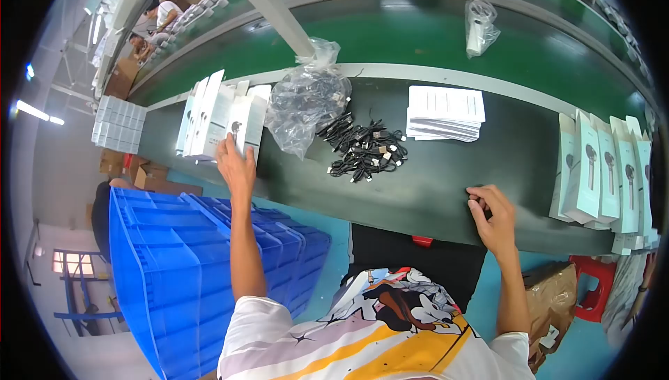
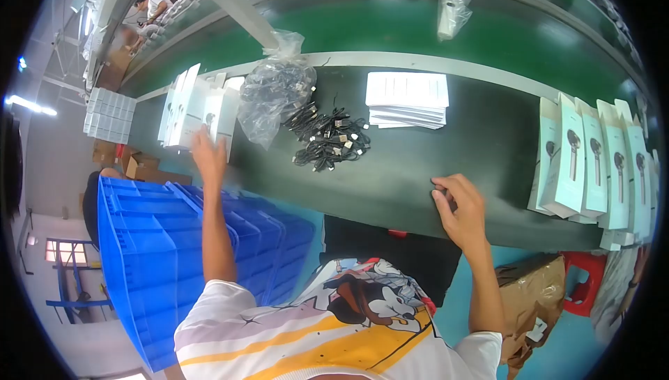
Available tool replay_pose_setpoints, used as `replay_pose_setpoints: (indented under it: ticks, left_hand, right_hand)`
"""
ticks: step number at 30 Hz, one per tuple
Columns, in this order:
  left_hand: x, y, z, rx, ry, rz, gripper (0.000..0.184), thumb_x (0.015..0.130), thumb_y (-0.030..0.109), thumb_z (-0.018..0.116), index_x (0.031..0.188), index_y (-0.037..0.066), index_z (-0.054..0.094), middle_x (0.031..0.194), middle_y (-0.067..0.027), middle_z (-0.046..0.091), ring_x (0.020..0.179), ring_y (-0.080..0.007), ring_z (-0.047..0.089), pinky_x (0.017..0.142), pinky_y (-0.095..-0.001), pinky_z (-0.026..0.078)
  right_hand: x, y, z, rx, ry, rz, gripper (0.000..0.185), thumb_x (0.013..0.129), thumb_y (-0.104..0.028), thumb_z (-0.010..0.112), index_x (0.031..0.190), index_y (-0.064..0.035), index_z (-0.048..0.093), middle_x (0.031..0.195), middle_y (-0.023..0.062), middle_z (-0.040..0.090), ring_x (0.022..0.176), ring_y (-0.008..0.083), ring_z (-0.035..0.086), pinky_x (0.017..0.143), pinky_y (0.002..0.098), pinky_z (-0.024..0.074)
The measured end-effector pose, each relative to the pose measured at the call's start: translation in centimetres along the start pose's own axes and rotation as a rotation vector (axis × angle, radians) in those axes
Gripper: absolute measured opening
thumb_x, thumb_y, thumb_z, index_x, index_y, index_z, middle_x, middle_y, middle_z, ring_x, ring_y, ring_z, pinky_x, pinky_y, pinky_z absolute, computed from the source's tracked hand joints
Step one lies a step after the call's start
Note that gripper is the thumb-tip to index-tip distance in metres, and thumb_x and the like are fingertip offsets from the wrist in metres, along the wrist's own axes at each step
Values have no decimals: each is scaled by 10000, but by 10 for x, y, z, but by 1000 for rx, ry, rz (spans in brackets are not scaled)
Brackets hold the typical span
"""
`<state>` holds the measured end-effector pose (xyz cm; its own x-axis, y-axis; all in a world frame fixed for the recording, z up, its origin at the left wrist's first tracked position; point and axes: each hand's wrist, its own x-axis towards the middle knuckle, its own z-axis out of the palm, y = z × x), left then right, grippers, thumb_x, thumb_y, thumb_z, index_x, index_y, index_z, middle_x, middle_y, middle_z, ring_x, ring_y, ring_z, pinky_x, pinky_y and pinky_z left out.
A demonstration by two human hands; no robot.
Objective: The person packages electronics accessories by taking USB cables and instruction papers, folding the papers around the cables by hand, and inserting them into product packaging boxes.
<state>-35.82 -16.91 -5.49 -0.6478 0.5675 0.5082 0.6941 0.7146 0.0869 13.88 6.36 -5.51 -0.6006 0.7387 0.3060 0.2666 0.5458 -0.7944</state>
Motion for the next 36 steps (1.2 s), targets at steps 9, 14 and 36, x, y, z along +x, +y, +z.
replay_pose_setpoints:
  ticks: [9, 14, 36]
  left_hand:
    - [-1, 166, -46, -513, 67, 417, 328, 877, 101, 728, 1186, -1, 679, 1295, -191, 587, 1189, -384, 530, 1014, -489, 441]
    - [1, 223, -23, -554, -151, 531, 280, 843, 98, 758, 1097, 0, 692, 1123, -167, 605, 1061, -363, 541, 933, -459, 467]
    - [7, 213, 8, -787, -233, 218, 81, 961, 86, 614, 991, 11, 616, 861, -128, 654, 756, -269, 637, 705, -390, 502]
  right_hand:
    - [1, 1, 4, -24, 2, 0, 166, 857, -13, 711, 1022, -15, 709, 840, 84, 645, 655, 201, 574, 612, 324, 465]
    - [-1, 2, 2, -30, 10, -16, 146, 867, -18, 706, 1012, -13, 708, 838, 88, 637, 676, 210, 595, 625, 330, 473]
    - [-5, 5, 3, -30, 4, 8, 131, 931, -64, 681, 1042, -12, 727, 873, 90, 658, 713, 186, 611, 663, 312, 488]
